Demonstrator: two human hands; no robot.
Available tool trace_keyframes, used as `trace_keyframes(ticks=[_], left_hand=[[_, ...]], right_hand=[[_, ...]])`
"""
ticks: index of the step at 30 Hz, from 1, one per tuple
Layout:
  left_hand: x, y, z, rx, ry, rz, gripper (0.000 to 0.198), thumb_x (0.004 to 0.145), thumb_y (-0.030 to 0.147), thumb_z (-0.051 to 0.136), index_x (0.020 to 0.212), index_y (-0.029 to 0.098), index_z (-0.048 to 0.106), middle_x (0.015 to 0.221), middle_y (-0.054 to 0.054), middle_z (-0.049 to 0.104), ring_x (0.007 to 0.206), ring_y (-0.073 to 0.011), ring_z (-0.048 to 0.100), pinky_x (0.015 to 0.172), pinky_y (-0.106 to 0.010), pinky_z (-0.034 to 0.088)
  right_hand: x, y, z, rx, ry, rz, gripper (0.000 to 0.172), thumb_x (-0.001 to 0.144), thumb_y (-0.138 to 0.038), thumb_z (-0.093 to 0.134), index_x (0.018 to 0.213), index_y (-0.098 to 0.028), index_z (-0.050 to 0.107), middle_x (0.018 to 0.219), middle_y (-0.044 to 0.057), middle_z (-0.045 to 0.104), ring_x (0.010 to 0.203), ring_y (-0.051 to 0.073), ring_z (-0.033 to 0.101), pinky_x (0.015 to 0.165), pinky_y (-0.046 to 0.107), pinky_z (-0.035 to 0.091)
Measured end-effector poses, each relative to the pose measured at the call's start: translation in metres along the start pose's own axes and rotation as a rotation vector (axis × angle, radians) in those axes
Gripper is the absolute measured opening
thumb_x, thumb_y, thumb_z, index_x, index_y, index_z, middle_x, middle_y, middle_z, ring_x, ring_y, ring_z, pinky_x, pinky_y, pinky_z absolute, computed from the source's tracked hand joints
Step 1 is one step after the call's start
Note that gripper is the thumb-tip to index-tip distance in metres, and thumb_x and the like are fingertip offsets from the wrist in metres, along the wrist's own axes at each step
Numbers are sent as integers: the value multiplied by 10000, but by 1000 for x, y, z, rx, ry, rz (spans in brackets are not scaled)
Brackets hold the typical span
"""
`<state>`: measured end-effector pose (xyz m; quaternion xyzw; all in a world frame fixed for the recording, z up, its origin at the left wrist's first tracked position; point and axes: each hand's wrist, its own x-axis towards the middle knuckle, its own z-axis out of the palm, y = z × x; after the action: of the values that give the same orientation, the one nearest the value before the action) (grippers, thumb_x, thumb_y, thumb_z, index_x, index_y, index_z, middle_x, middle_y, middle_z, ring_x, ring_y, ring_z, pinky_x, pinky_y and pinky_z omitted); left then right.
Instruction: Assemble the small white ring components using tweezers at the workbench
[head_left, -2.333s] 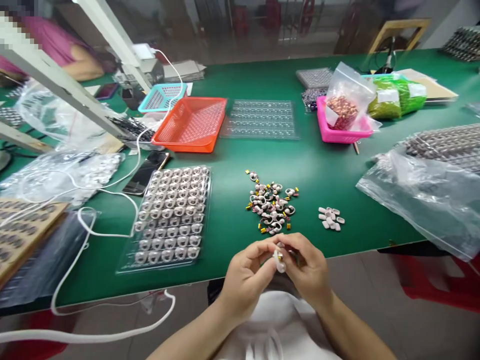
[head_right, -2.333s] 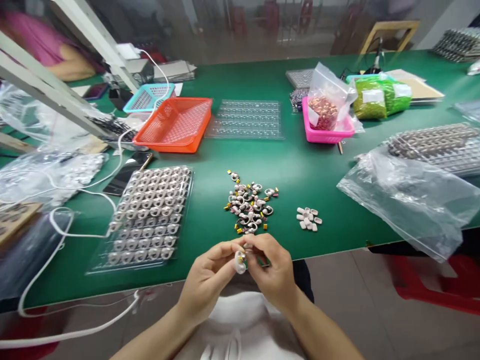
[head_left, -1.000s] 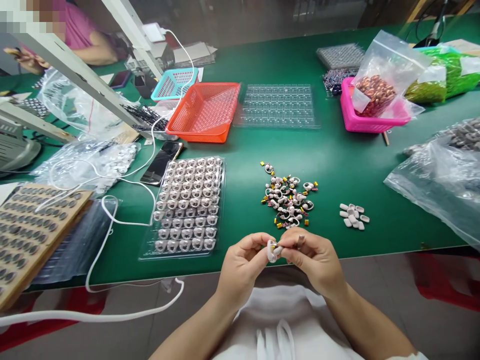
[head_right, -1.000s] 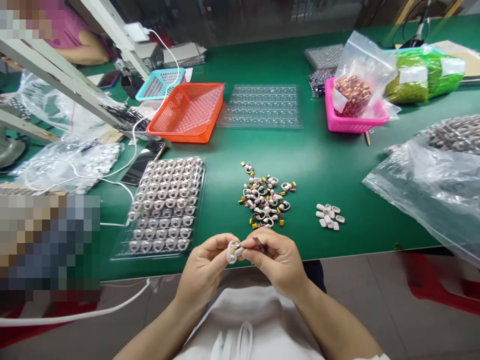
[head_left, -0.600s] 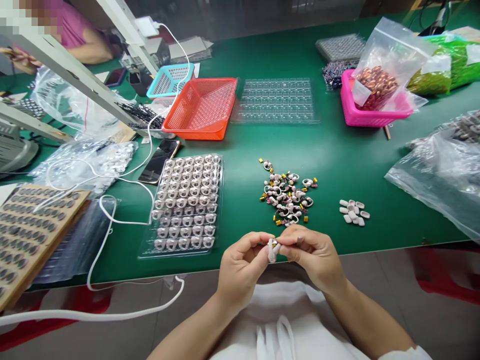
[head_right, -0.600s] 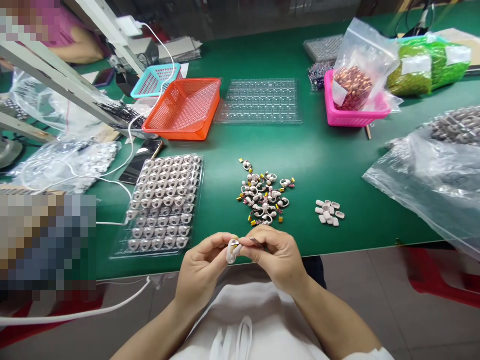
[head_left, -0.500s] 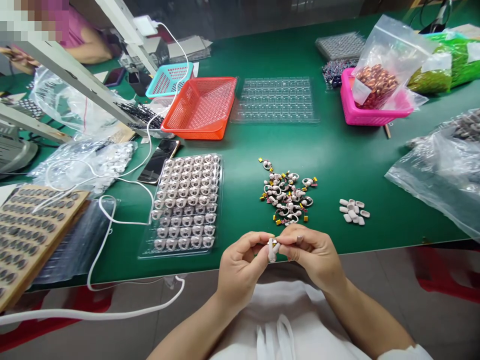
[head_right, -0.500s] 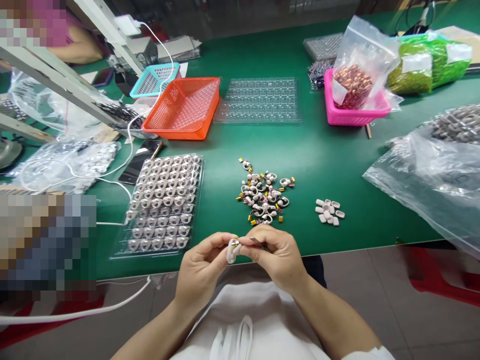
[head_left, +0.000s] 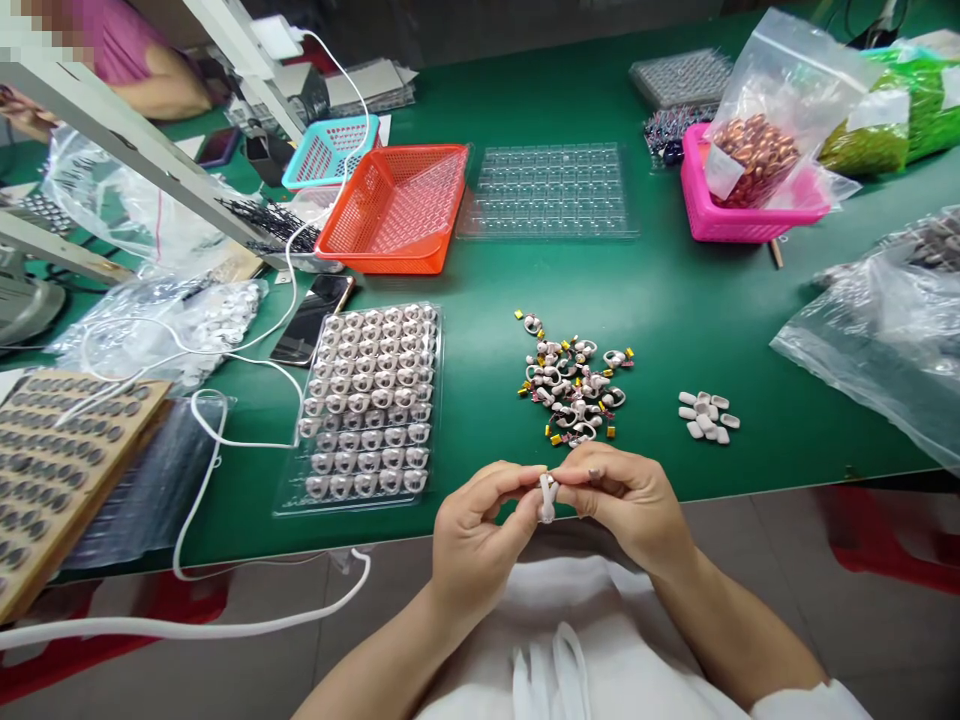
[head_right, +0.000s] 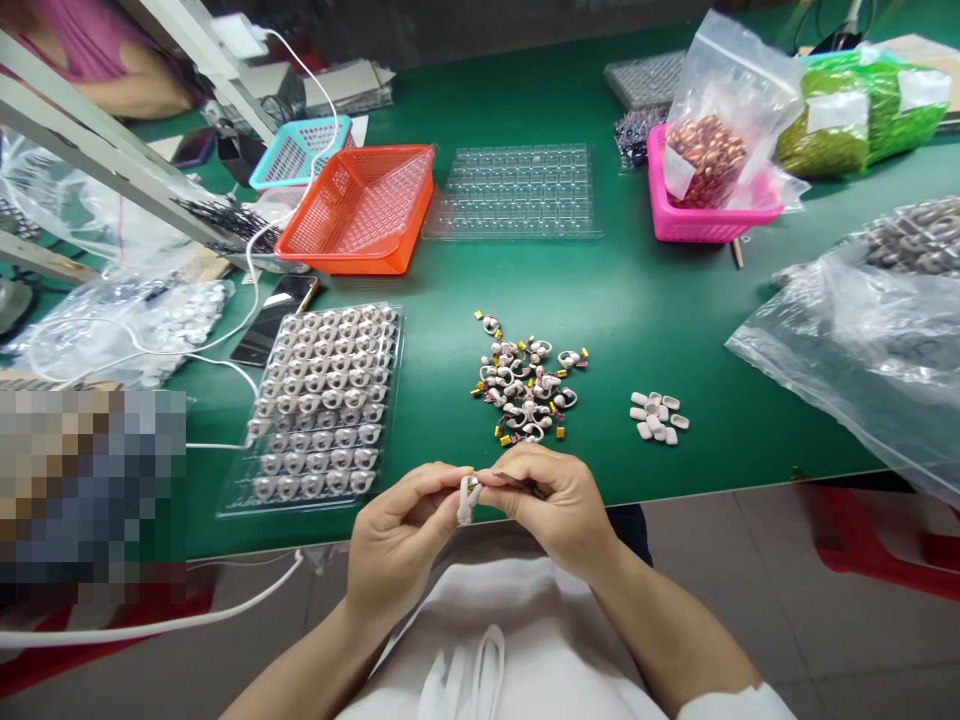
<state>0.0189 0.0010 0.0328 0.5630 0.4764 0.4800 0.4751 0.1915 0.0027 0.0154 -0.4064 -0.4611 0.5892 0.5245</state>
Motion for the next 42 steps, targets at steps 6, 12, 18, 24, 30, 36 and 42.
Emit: trace_keyframes(ticks=[6, 12, 18, 24, 30, 36, 42], left_hand=[[1, 1, -2, 36, -23, 79, 283, 827, 24, 699, 992, 236, 788, 876, -16, 760, 778, -119, 683, 697, -166, 540], [1, 1, -4, 71, -88, 151, 332, 852, 15, 674, 1077, 238, 772, 907, -31, 762, 800, -126, 686, 730, -188, 543], [-3, 2, -6, 97, -179, 182, 420, 904, -10, 577, 1217, 230, 721, 910, -56, 726, 830, -142, 676, 759, -229, 546], [-4, 4, -3, 104, -154, 186, 375, 883, 1, 625, 1182, 197, 736, 940, -74, 745, 831, -141, 692, 764, -217, 549], [-6, 5, 1, 108, -90, 200, 315, 847, 18, 686, 1111, 174, 762, 873, -66, 752, 784, -142, 693, 728, -208, 547], [-8, 6, 1, 28, -93, 187, 335, 847, -11, 670, 1088, 202, 762, 815, -51, 742, 763, -153, 679, 716, -249, 547], [-9, 5, -4, -35, -93, 116, 335, 848, 9, 676, 1076, 230, 782, 814, -48, 753, 757, -155, 680, 709, -252, 546]], right_hand=[[0, -1, -4, 24, -48, 231, 140, 838, -296, 796, 970, -247, 798, 771, 3, 651, 659, 117, 551, 575, 216, 471], [2, -4, -7, 19, -105, 163, 159, 863, -296, 771, 1012, -249, 802, 806, 16, 629, 732, 131, 568, 585, 199, 493], [2, -3, -10, -13, -109, 149, 158, 895, -276, 735, 1041, -263, 794, 856, 27, 639, 747, 135, 576, 576, 197, 500], [-2, -2, -15, -102, -127, 117, 161, 919, -270, 708, 1063, -261, 778, 867, 30, 643, 762, 147, 581, 604, 225, 484], [-3, -9, -14, -239, -156, 18, 118, 933, -221, 677, 1017, -232, 759, 882, 35, 666, 801, 163, 618, 686, 254, 486], [-3, -14, -7, -318, -162, -75, 111, 930, -185, 663, 1009, -209, 736, 893, 53, 702, 788, 179, 654, 671, 270, 505], [-2, -14, -3, -398, -161, -208, 158, 925, -134, 638, 1046, -205, 709, 902, 61, 709, 783, 179, 647, 648, 272, 493]])
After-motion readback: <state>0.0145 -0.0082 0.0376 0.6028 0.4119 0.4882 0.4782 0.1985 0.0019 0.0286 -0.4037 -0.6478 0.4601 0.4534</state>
